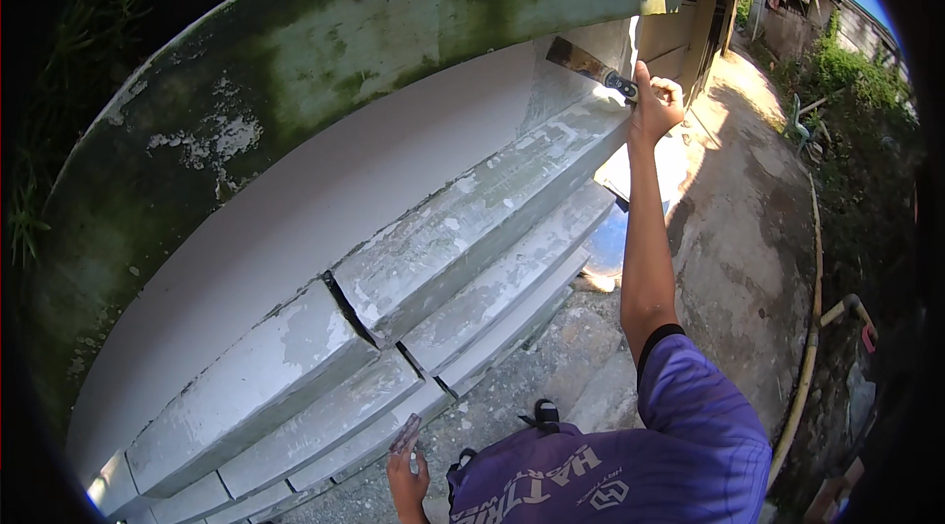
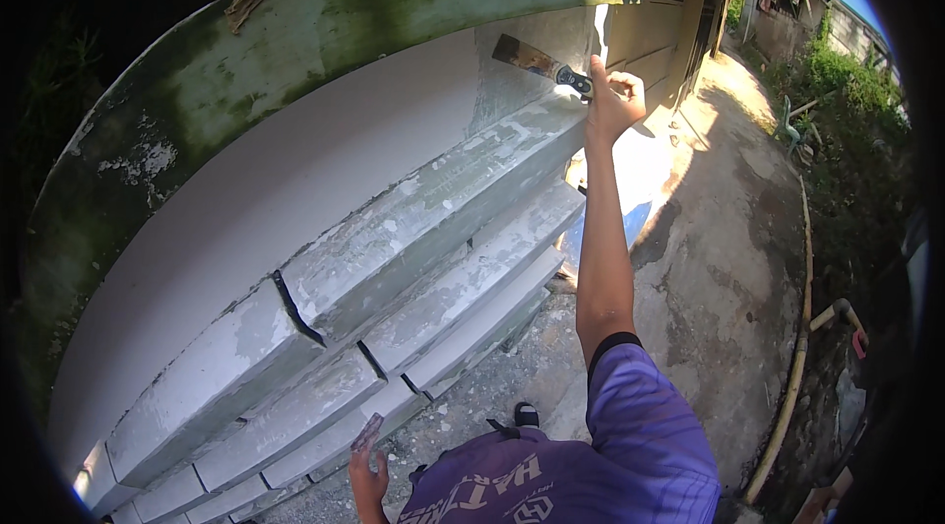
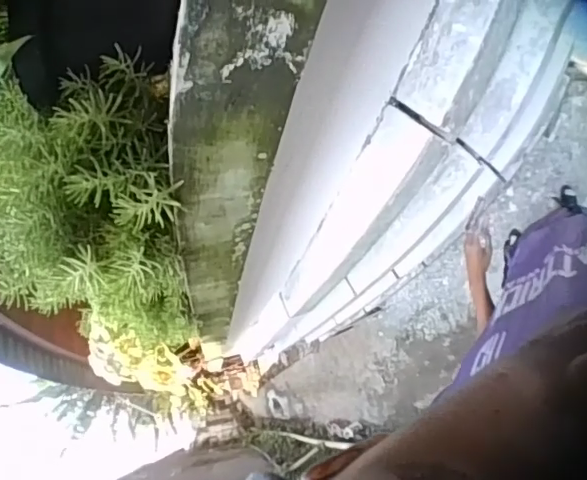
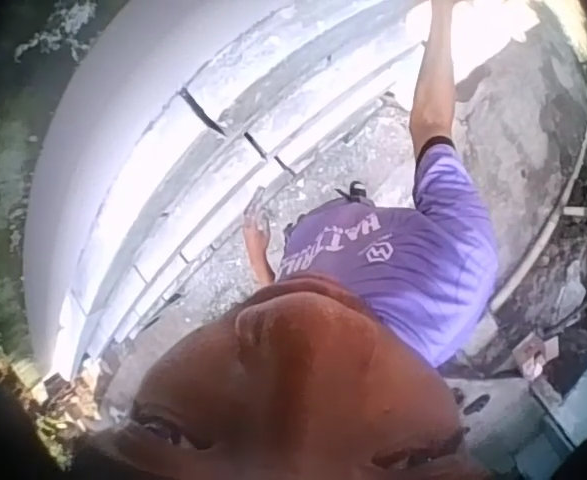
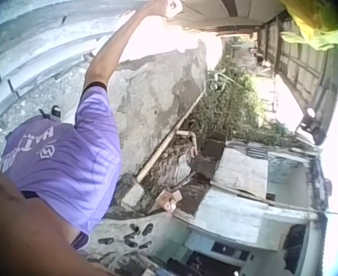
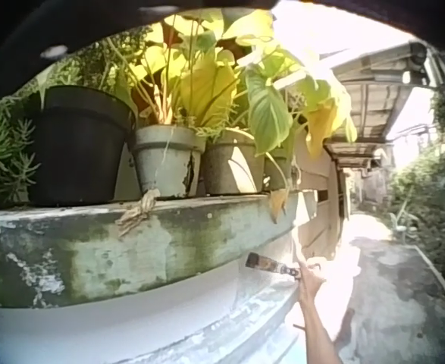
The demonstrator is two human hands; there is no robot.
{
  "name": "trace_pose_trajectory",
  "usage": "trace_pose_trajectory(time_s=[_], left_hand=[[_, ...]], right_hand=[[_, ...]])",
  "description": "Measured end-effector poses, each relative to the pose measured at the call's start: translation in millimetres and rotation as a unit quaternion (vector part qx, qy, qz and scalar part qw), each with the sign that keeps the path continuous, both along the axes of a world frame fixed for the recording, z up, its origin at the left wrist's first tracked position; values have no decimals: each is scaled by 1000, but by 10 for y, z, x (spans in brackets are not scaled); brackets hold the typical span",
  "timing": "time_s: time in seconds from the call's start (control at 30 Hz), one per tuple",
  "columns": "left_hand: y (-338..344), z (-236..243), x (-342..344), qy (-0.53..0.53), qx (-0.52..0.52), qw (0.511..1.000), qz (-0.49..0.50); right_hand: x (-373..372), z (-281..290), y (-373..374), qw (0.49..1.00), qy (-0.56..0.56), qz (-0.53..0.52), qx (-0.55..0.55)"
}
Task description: Applying wall putty or plaster to a tiered outdoor concrete structure using a putty knife.
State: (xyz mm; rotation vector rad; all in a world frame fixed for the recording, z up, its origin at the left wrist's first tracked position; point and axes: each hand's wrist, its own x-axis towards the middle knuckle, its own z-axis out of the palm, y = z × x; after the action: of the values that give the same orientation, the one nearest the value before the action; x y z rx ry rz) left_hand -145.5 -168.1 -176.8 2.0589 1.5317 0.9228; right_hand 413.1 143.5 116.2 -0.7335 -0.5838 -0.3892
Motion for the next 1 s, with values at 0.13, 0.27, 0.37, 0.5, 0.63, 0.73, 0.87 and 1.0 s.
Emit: trace_pose_trajectory(time_s=[0.13,0.27,0.37,0.5,0.63,0.73,0.87,1.0], left_hand=[[54,-73,-47,29,-3,999,-14],[108,-31,-34,73,-44,996,-6],[159,-153,16,77,4,997,1],[163,-123,111,63,88,994,-9],[141,-66,109,94,35,995,-1],[179,-10,121,84,-46,995,23],[376,191,386,61,28,998,-2],[456,216,642,72,9,997,-21]], right_hand=[[175,153,-5,997,19,50,60],[-64,216,-90,986,-43,131,-93],[22,202,-157,962,-29,236,-134],[89,123,-224,911,-29,374,-172],[98,170,-455,894,-55,399,-198],[300,156,-480,896,-83,386,-205],[277,167,-404,917,-87,359,-147],[154,114,-374,921,-99,361,-104]])
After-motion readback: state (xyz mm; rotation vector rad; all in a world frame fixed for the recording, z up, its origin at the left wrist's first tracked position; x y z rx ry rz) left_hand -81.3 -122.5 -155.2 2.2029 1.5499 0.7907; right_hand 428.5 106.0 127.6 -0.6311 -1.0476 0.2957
